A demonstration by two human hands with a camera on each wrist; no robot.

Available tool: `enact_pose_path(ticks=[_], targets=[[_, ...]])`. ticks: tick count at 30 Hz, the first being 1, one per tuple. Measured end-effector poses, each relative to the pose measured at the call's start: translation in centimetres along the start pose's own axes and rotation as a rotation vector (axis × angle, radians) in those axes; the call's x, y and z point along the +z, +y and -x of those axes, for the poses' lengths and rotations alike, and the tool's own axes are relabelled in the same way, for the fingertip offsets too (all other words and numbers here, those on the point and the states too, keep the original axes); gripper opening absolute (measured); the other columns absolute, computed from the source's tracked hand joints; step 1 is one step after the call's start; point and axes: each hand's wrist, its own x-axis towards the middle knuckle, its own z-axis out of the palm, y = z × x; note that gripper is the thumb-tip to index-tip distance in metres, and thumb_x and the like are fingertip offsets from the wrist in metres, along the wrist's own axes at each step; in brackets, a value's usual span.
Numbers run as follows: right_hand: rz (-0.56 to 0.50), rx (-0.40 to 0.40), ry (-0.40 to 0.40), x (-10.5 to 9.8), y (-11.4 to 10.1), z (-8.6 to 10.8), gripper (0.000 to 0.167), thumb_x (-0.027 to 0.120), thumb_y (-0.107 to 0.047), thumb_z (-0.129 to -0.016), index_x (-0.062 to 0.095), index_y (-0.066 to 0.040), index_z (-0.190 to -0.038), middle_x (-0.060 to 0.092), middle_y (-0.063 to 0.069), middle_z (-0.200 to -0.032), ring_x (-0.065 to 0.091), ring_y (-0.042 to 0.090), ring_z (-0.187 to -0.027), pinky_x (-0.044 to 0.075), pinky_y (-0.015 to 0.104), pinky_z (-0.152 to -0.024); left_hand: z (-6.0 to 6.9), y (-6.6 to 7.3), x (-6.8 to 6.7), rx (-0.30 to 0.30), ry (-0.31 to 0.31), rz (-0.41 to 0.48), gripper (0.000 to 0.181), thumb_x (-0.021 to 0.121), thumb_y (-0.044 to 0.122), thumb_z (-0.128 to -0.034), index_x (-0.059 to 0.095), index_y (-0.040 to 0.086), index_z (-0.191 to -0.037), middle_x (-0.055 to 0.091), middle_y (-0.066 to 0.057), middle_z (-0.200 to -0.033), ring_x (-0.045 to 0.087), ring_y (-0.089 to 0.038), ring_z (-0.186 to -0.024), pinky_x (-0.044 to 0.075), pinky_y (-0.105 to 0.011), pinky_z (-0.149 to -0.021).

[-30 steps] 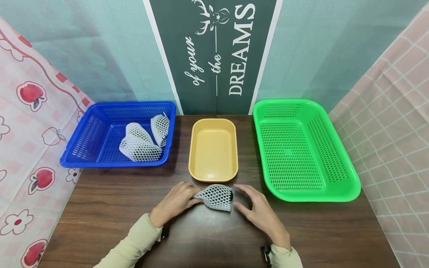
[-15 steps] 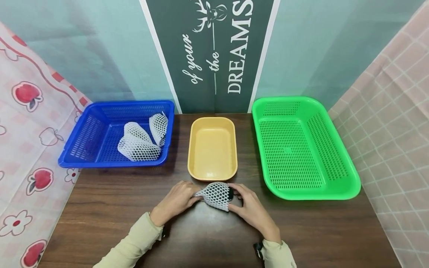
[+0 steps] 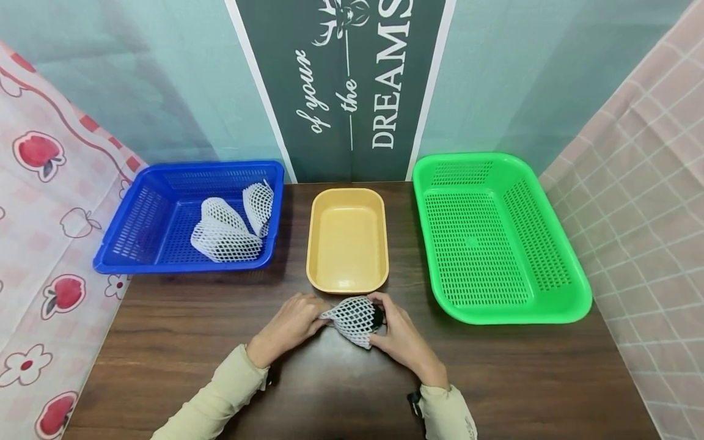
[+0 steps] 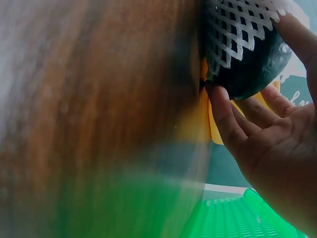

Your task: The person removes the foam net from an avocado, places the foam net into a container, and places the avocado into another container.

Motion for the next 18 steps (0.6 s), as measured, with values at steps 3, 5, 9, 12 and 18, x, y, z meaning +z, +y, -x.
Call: enact_pose_path(ticks=[3,5,9,12,18], targets=[[0.013,0.006,0.024,-0.03,0.05,0.27,0.071,0.075,0.008,-0.068,0.049,-0.005,-0.132,0.065,0.016,-0.124,0.062,0.02,-0.097,0.053,0.029,-0.079,-0.25,0.08,0.07,0.019,-0.002,0.008,0.016,0.07,0.027,-0.0887,0.063,0.021,-0.075,0.071,0.009,-0.078,0.066,-0.015,-0.074,0.045,-0.032,-0.065],[0.023,0.022,0.036,-0.12,0.01,0.41,0.071,0.077,0.007,-0.068,0.049,-0.005,-0.132,0.066,0.014,-0.124,0.063,0.021,-0.101,0.054,0.032,-0.082,-0.32,0.1,0.1,0.033,-0.002,0.017,0.016,0.07,0.025,-0.0888,0.063,0.02,-0.075,0.071,0.008,-0.078,0.066,-0.015,-0.073,0.045,-0.032,-0.065],[0.055,0.057,0.038,-0.3,-0.24,0.46,0.074,0.08,0.003,-0.067,0.049,-0.007,-0.133,0.066,0.01,-0.123,0.062,0.024,-0.11,0.053,0.042,-0.092,-0.13,0.06,0.03,0.044,-0.002,0.031,0.012,0.07,0.021,-0.0895,0.065,0.02,-0.079,0.073,0.008,-0.081,0.067,-0.015,-0.077,0.049,-0.034,-0.069],[0.064,0.066,0.034,-0.38,-0.45,0.42,0.077,0.084,-0.002,-0.066,0.049,-0.007,-0.134,0.065,0.009,-0.122,0.061,0.026,-0.115,0.05,0.047,-0.098,0.11,-0.06,-0.17,0.035,-0.004,0.043,0.008,0.07,0.018,-0.0897,0.068,0.02,-0.082,0.073,0.007,-0.083,0.068,-0.015,-0.081,0.052,-0.036,-0.074],[0.087,0.051,0.043,-0.84,-0.61,0.74,0.079,0.088,-0.009,-0.064,0.049,-0.006,-0.133,0.063,0.009,-0.121,0.061,0.024,-0.116,0.048,0.046,-0.1,0.21,-0.16,-0.21,0.022,-0.011,0.06,0.009,0.071,0.018,-0.0887,0.066,0.02,-0.081,0.072,0.006,-0.082,0.067,-0.015,-0.081,0.051,-0.036,-0.075]])
